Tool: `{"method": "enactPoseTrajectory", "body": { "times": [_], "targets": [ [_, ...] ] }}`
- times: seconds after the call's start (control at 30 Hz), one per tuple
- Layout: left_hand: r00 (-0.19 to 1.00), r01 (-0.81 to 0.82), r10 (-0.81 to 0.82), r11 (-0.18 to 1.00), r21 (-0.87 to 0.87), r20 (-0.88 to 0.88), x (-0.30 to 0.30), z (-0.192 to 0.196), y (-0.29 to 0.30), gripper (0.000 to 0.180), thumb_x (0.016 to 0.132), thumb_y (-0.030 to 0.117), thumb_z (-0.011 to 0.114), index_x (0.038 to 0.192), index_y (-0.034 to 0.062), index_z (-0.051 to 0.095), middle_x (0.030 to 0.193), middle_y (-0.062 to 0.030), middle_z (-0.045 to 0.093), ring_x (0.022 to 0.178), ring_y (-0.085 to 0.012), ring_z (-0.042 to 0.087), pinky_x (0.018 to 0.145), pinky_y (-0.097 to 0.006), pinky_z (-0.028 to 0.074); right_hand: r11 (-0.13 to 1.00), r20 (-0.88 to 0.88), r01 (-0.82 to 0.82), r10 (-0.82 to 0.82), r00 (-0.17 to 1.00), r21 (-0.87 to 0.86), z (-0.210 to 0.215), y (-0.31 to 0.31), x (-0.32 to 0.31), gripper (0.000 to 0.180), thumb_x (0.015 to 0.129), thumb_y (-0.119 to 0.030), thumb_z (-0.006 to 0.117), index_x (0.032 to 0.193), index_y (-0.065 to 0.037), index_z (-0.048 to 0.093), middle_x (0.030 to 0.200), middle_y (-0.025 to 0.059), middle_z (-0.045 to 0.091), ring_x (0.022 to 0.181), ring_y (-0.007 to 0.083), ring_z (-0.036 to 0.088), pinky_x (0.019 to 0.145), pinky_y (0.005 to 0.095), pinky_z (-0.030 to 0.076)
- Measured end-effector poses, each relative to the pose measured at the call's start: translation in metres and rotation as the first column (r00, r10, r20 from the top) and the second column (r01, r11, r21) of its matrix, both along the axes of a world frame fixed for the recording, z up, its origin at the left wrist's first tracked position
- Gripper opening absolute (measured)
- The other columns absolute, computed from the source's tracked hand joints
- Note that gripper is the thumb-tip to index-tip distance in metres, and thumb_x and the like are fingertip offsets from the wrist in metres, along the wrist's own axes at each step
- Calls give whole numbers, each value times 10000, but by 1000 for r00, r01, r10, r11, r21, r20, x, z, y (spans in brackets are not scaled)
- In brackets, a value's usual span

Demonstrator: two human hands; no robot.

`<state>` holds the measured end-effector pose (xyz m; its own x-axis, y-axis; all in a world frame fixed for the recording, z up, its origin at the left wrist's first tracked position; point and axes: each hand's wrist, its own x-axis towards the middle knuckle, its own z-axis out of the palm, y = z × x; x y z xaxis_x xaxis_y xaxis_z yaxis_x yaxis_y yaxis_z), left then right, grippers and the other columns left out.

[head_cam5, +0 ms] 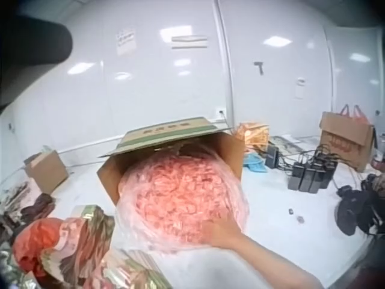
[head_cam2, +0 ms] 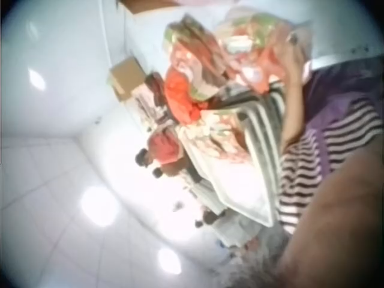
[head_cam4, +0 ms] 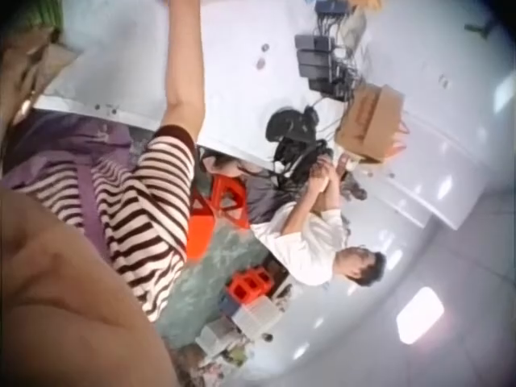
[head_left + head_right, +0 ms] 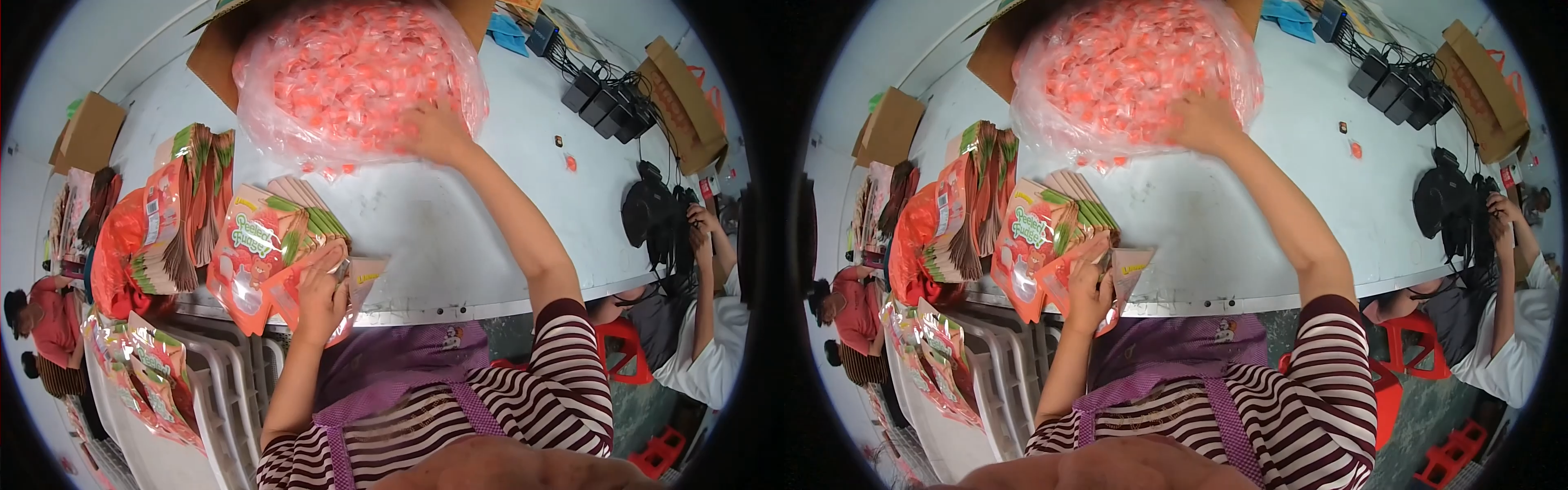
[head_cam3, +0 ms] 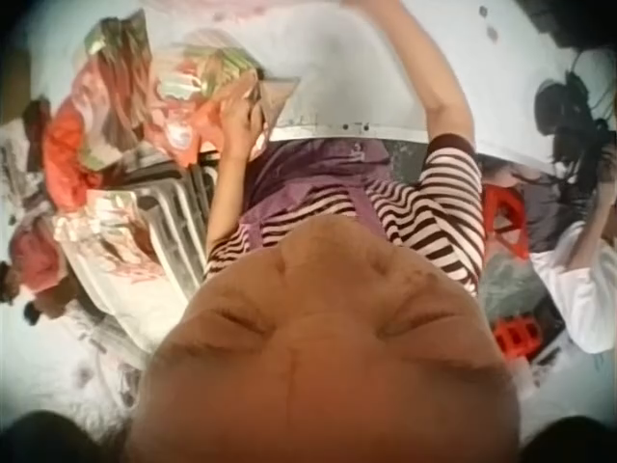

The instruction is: Manually filling printed plastic bags with individual candies and stacking the completed bags on a tray.

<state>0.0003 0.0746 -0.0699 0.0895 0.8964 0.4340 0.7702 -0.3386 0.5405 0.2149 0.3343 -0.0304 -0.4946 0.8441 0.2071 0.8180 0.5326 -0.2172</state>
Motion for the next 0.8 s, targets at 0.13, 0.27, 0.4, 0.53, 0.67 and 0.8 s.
{"method": "enactPoseTrajectory", "body": {
  "times": [0.13, 0.27, 0.4, 0.53, 0.67, 0.8],
  "targets": [
    [1000, -5, 4, 1000, -23, -19, 0, -2, -1, 209, 692, -3, 627, 896, -8, 582, 1213, -166, 562, 1118, -329, 531, 887, -421, 392, 909, -225, -365, 320, 920, -200, 20, 8, 13, 486, 747, -468, 653, 1118, -155, 631, 1324, 134, 442, 1228, 353, 351, 1046, 431, 298],
    [999, 4, -6, 999, -43, -31, 3, 1, -4, 165, 697, 4, 633, 842, -9, 554, 1216, -174, 560, 1121, -338, 528, 879, -420, 398, 980, -361, 126, -64, 930, 151, 16, 58, -17, 618, 737, -607, 584, 1191, -188, 592, 1371, 165, 383, 1289, 365, 303, 1051, 474, 276],
    [1000, 25, -25, 1000, 1, 3, 5, 4, -2, 167, 725, -31, 607, 760, -6, 446, 1175, -216, 566, 1044, -398, 530, 876, -437, 406, 989, -249, 146, -142, 958, -3, 14, 50, -39, 664, 728, -662, 542, 1217, -214, 574, 1375, 165, 383, 1314, 365, 277, 1048, 516, 258],
    [999, 15, -15, 1000, -4, -39, 3, 2, 1, 161, 731, -36, 602, 767, -8, 448, 1164, -221, 566, 1034, -401, 531, 874, -436, 407, 1000, -66, -17, 17, 998, 3, -4, 27, -27, 558, 769, -596, 549, 1174, -216, 601, 1330, 128, 441, 1280, 338, 328, 1034, 532, 250],
    [998, 8, -8, 1000, -5, -56, -1, -5, 0, 141, 757, -17, 584, 780, -15, 445, 1166, -228, 561, 999, -409, 524, 852, -437, 413, 986, -34, -164, 164, 986, -11, -4, -12, -12, 423, 830, -492, 534, 1134, -212, 624, 1286, 96, 484, 1242, 305, 373, 1027, 519, 236],
    [999, 29, -28, 999, 26, -39, -1, -7, 0, 107, 763, -20, 567, 818, -28, 475, 1161, -228, 561, 979, -410, 522, 847, -433, 415, 962, -94, -272, 268, 959, -24, -16, -42, 18, 339, 861, -405, 536, 1108, -197, 640, 1264, 99, 511, 1257, 291, 361, 1029, 483, 247]
  ]
}}
